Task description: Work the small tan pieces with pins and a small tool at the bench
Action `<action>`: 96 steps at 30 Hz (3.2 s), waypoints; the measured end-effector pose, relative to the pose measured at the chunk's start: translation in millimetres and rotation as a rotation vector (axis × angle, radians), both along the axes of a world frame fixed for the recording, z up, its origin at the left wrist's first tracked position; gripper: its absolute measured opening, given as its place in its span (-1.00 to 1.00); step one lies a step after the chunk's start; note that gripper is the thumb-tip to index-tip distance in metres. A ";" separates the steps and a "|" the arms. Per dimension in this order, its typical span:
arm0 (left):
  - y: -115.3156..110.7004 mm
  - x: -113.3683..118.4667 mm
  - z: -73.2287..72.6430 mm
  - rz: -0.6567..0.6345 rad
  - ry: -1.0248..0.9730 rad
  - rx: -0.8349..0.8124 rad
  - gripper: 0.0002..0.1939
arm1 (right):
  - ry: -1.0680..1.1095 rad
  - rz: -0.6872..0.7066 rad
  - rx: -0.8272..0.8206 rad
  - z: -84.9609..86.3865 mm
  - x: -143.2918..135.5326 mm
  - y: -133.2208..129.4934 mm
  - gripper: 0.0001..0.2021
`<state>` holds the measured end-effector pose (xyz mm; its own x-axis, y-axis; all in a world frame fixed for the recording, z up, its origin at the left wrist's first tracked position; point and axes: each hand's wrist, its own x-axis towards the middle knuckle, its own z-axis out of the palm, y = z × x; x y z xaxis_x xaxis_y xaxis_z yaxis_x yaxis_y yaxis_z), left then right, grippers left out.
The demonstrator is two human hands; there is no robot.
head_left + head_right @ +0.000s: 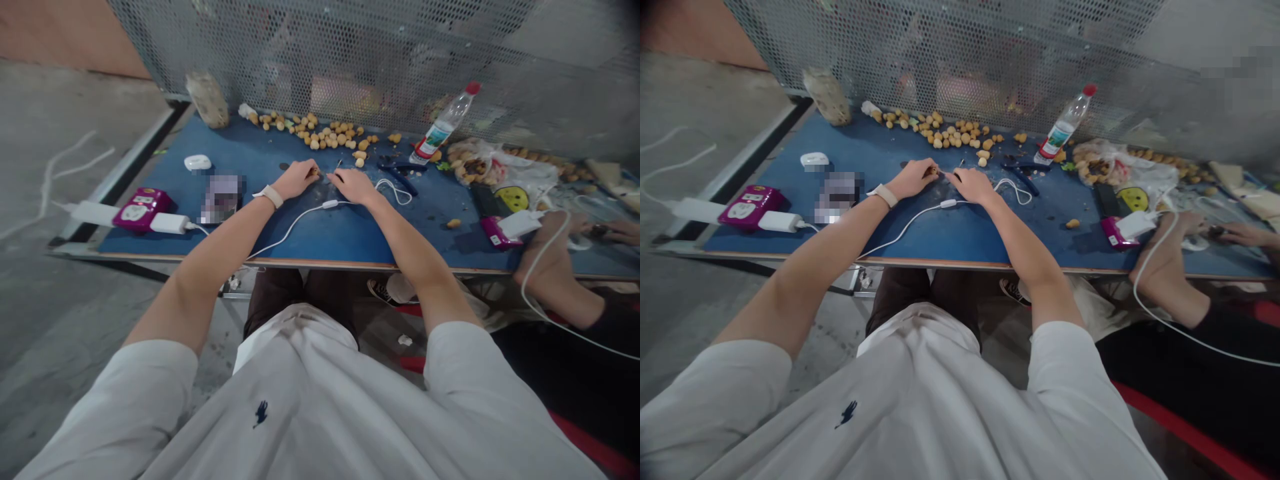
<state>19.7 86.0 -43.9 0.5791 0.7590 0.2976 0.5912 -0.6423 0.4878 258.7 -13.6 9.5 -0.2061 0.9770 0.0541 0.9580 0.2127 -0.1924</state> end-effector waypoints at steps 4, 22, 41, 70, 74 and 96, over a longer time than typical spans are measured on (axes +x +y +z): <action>-0.5 0.3 0.3 -0.017 0.008 0.016 -0.78 | -0.024 0.006 -0.002 2.0 -2.3 -1.9 -0.36; 0.7 -9.7 5.3 -0.065 0.018 -0.006 -0.75 | -0.044 0.001 -0.012 -0.5 -2.0 2.0 -0.31; -1.6 -7.5 7.5 -0.082 -0.013 0.019 -0.75 | -0.031 0.029 -0.030 1.7 0.7 1.2 -0.32; -3.9 -6.3 8.0 -0.053 -0.027 0.026 -0.77 | -0.036 0.025 -0.032 2.3 1.2 1.6 -0.38; -2.7 -6.4 7.2 -0.050 -0.017 0.028 -0.76 | -0.023 0.004 -0.021 0.4 0.9 2.4 -0.40; -15.7 -3.6 15.9 0.037 0.010 0.024 -0.79 | -0.042 -0.023 -0.049 9.1 -6.9 -6.0 -0.37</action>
<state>16.0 70.3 -28.0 0.5536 0.7728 0.3103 0.6195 -0.6312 0.4667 251.8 -19.6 18.5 -0.1849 0.9827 -0.0018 0.9699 0.1822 -0.1615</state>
